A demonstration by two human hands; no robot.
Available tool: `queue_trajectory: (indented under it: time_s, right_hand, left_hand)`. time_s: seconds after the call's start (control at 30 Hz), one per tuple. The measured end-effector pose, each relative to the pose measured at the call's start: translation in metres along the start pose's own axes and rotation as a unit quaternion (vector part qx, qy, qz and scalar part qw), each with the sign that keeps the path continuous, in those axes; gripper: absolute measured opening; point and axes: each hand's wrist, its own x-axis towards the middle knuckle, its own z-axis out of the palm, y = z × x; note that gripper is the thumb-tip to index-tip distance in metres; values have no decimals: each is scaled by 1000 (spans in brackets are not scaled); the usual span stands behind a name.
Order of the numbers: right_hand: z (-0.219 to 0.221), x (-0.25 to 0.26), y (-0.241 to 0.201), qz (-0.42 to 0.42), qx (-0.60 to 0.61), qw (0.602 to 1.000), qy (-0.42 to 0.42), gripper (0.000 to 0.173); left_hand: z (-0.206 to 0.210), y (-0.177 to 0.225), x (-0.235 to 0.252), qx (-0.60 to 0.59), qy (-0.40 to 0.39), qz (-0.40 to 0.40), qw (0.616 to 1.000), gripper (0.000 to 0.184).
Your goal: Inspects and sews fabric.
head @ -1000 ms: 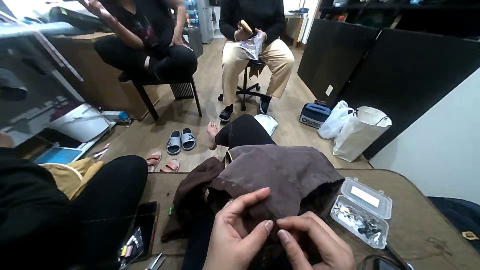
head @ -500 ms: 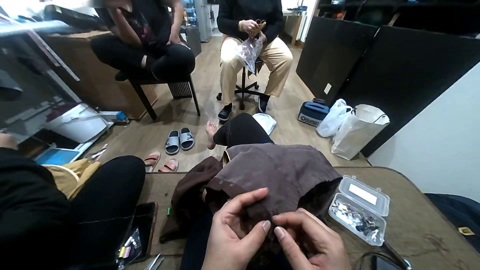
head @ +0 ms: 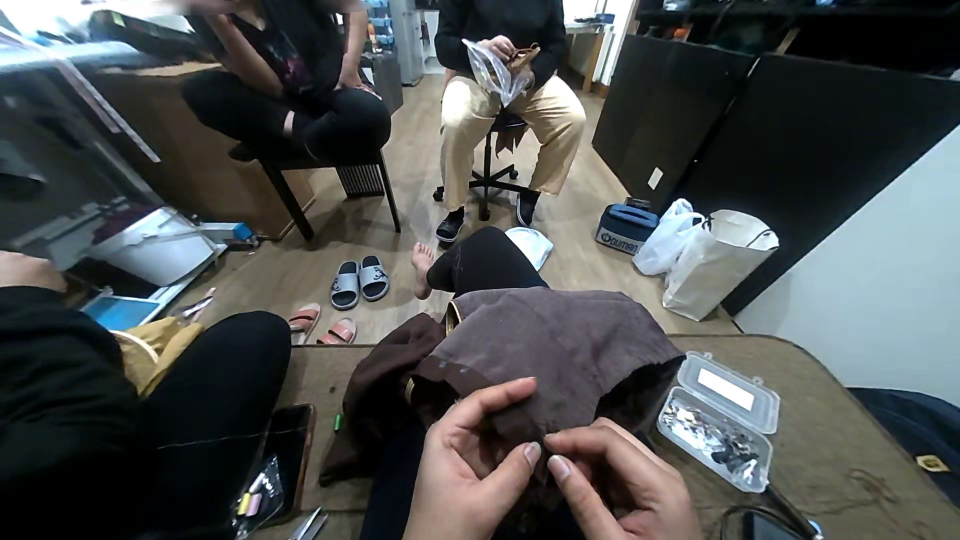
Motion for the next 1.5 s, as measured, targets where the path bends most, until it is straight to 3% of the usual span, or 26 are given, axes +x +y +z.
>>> queue_trajectory:
  time_s: [0.27,0.37,0.43,0.5,0.57,0.63,0.77,0.87,1.0,1.1,1.17,1.23,1.33,1.4,1.5]
  right_hand:
    - [-1,0,2,12,-4,1000,-4,11]
    - [-3,-1,4,22,11,1000,-10,11]
    - [-5,-1,5,33,24,999,-14,11]
    - [-7,-1,5,46,33,998,-15,11]
    - [-7,-2,4,57,38,997,-19,11]
    - [-6,-2,4,55,40,997,-22,10]
    - [-6,-1,2,43,41,998,-27,11]
    - [-6,-1,2,40,42,998,-28,11]
    - [-7,-4,3,42,42,998,-35,11]
    - [-6,-4,5,40,48,997,-32,11]
    - [-5,-3,6,40,48,998,-28,11]
    - [-4,-1,6,43,46,998,-26,11]
    - [-1,0,6,44,47,998,-29,11]
    - [1,1,6,43,43,998,-33,11]
    - [5,3,7,44,39,997,-40,12]
  left_hand:
    - [-3,0,0,65,-28,4,998,44]
    - [-25,2,8,157,-148,28,976,44]
    - [-49,11,23,199,-218,23,955,54]
    - [-66,22,44,189,-143,-23,971,49]
    - [-84,21,82,240,-11,-34,970,41]
    - [-108,1,128,397,78,-75,911,48]
    - [-155,-78,204,534,59,-267,800,73]
    - [-180,-119,218,546,50,-305,778,86]
    - [-189,-125,212,528,45,-306,791,85]
    - [-179,-105,203,470,62,-268,839,81]
    - [-150,-69,183,409,93,-197,886,67]
    - [-118,-32,151,363,118,-78,921,46]
    - [-70,19,82,327,108,68,936,21]
    - [-53,40,35,330,51,54,941,36]
    - [-46,56,-3,333,-76,-39,939,57]
